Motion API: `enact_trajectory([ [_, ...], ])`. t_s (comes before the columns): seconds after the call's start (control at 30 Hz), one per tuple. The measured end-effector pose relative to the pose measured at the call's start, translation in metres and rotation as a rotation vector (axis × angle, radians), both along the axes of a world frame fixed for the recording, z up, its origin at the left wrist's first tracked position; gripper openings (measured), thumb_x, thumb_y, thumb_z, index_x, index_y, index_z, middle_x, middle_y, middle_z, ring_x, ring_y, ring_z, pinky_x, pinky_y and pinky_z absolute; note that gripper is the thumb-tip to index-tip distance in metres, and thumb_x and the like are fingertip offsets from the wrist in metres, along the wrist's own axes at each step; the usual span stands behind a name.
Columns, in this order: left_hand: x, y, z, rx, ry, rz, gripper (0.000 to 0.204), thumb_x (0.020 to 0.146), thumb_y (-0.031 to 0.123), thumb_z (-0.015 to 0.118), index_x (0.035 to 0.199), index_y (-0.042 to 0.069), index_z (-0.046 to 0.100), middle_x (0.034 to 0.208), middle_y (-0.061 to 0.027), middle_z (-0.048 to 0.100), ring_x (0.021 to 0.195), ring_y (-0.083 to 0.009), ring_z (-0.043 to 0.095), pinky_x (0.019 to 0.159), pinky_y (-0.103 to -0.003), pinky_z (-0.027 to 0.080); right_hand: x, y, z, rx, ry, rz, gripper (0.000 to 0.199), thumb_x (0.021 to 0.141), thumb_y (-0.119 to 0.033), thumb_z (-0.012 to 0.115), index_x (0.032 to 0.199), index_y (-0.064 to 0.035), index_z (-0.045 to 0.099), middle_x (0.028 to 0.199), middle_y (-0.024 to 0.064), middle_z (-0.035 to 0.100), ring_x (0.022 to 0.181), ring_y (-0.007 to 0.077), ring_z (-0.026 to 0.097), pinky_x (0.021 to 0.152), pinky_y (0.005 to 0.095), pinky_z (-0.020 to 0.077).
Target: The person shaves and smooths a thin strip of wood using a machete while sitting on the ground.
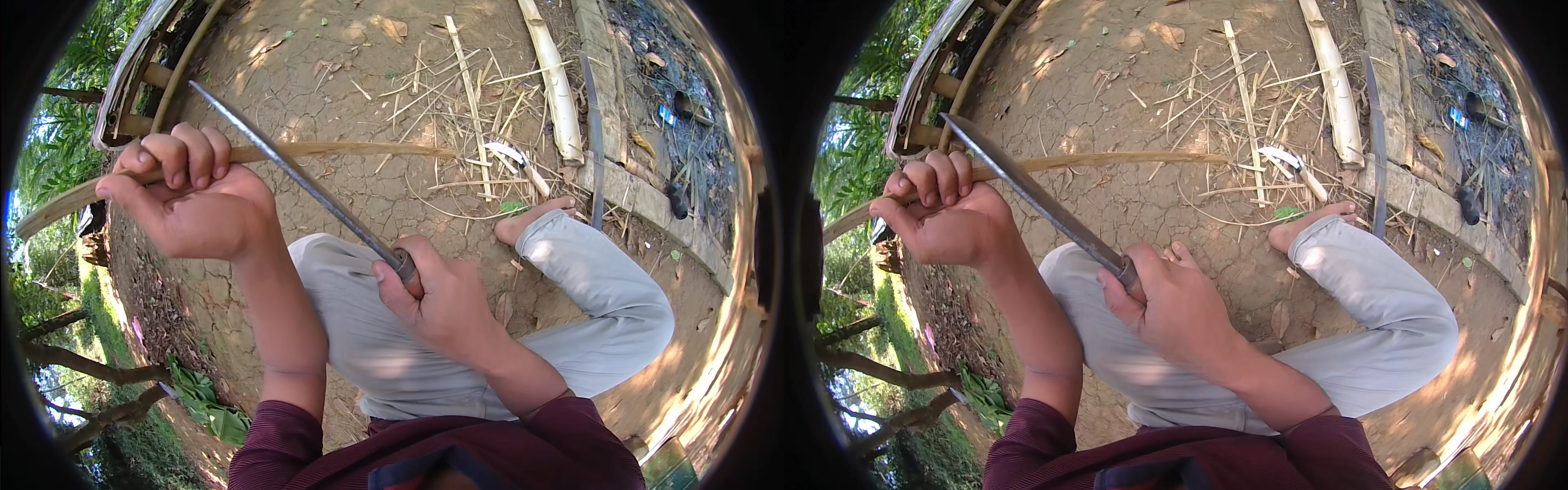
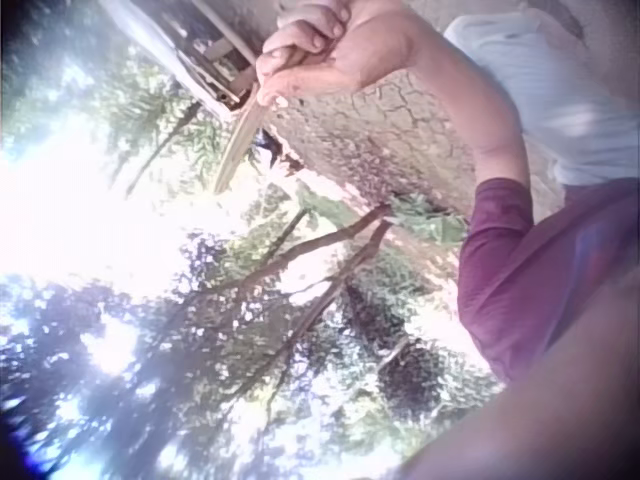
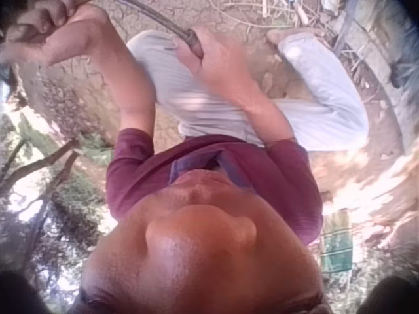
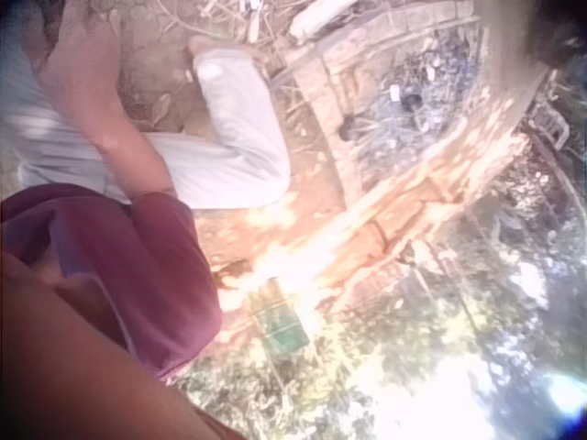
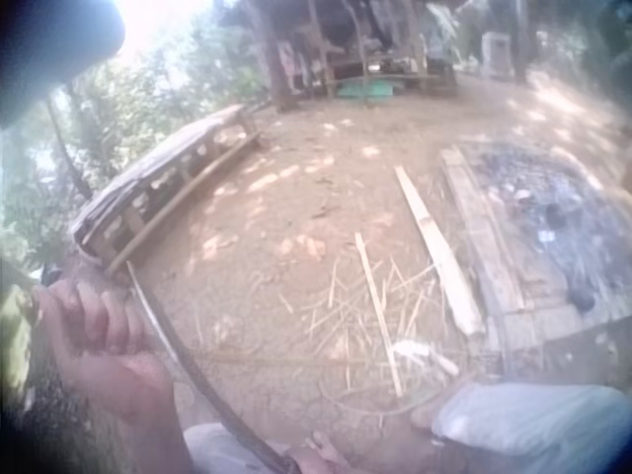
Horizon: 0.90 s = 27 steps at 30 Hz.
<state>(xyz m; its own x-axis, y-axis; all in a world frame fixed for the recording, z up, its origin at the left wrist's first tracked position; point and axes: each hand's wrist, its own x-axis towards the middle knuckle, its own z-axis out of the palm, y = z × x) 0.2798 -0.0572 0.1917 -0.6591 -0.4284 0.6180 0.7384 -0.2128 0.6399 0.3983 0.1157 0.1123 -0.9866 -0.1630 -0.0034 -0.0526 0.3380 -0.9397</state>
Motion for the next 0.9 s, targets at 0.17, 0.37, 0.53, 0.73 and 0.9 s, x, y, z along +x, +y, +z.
enact_trajectory([
  [0.17, 0.007, 0.011, -0.003, -0.041, 0.075, -0.076, 0.045, 0.106, 0.045, 0.034, 0.082, 0.01, 0.049, 0.059, 0.0018, 0.031, 0.046, -0.0086, 0.021, 0.041, -0.025, 0.015, 0.011, 0.013, -0.012, 0.083, -0.023, -0.068, 0.026, 0.088, -0.025, 0.07, 0.092, -0.0035, 0.055, 0.062, 0.0109, 0.063, 0.055, 0.0333, 0.064, 0.06, 0.0449, 0.0545],
  [0.37, 0.024, 0.019, 0.003, -0.1, 0.05, -0.143, 0.046, 0.103, 0.047, 0.034, 0.08, 0.01, 0.048, 0.057, 0.002, 0.03, 0.047, -0.0093, 0.021, 0.042, -0.025, 0.016, 0.018, 0.02, 0.021, 0.092, 0.105, -0.055, 0.02, 0.087, -0.018, 0.07, 0.093, -0.0047, 0.058, 0.057, 0.0092, 0.057, 0.048, 0.0263, 0.06, 0.048, 0.0372, 0.0464],
  [0.53, 0.051, 0.061, 0.0, -0.071, -0.01, 0.032, 0.048, 0.1, 0.054, 0.04, 0.078, 0.012, 0.048, 0.057, 0.0025, 0.028, 0.046, -0.0086, 0.018, 0.042, -0.026, 0.013, 0.016, 0.034, -0.002, 0.168, -0.078, -0.117, 0.023, 0.086, -0.021, 0.071, 0.095, -0.0049, 0.058, 0.06, 0.0086, 0.062, 0.051, 0.0287, 0.063, 0.047, 0.0392, 0.0494],
  [0.73, 0.055, 0.069, 0.0, -0.018, -0.053, 0.045, 0.048, 0.099, 0.054, 0.048, 0.071, 0.016, 0.036, 0.056, 0.0049, 0.022, 0.047, -0.0082, 0.014, 0.042, -0.026, 0.011, 0.026, 0.043, 0.01, 0.165, 0.01, -0.078, 0.027, 0.086, -0.024, 0.071, 0.099, -0.0036, 0.059, 0.061, 0.0107, 0.064, 0.054, 0.0317, 0.066, 0.049, 0.0411, 0.0514],
  [0.9, 0.066, 0.074, 0.003, -0.037, -0.02, -0.019, 0.049, 0.1, 0.051, 0.048, 0.069, 0.017, 0.032, 0.056, 0.0048, 0.021, 0.047, -0.0082, 0.014, 0.042, -0.027, 0.011, 0.017, 0.061, -0.036, 0.37, -0.238, -0.117, 0.026, 0.086, -0.023, 0.071, 0.097, -0.003, 0.059, 0.064, 0.0114, 0.065, 0.053, 0.03, 0.065, 0.05, 0.0389, 0.0518],
])
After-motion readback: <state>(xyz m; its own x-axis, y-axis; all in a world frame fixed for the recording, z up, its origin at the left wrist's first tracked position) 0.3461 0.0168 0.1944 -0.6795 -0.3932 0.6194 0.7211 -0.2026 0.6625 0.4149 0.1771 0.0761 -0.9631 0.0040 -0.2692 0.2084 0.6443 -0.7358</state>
